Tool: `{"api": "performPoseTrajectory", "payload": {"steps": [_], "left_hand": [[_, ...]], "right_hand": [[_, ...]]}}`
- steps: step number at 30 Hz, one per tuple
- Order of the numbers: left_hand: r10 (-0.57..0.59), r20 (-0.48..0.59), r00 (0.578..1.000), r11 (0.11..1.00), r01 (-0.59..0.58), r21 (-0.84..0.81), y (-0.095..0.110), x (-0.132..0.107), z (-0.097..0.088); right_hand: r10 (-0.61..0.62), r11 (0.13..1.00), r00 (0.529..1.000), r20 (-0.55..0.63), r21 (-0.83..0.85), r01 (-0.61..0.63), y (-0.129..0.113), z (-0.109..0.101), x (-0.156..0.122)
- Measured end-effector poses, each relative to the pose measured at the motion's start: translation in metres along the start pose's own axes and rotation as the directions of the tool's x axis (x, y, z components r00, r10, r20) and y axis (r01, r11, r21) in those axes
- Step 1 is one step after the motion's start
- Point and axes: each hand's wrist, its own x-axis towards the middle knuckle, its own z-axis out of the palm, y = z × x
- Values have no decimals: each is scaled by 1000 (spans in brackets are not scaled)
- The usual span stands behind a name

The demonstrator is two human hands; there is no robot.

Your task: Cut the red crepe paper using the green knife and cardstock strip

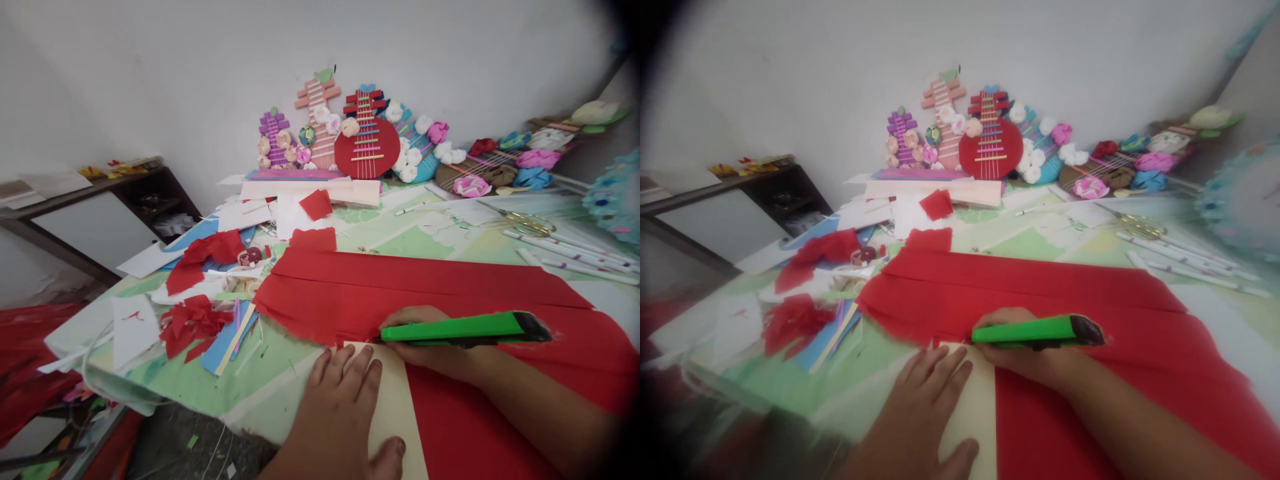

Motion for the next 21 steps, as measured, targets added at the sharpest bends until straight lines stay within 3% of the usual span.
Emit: {"api": "performPoseTrajectory", "payload": {"steps": [11,21], "left_hand": [[-6,3,1000,1000,6,16,1,-2,1],[2,-10,1000,1000,-1,24,1,-2,2]], "right_hand": [[23,990,999,-23,137,-19,-4,-4,-2],[16,992,1000,-27,129,-12,-3,-4,-1]]}}
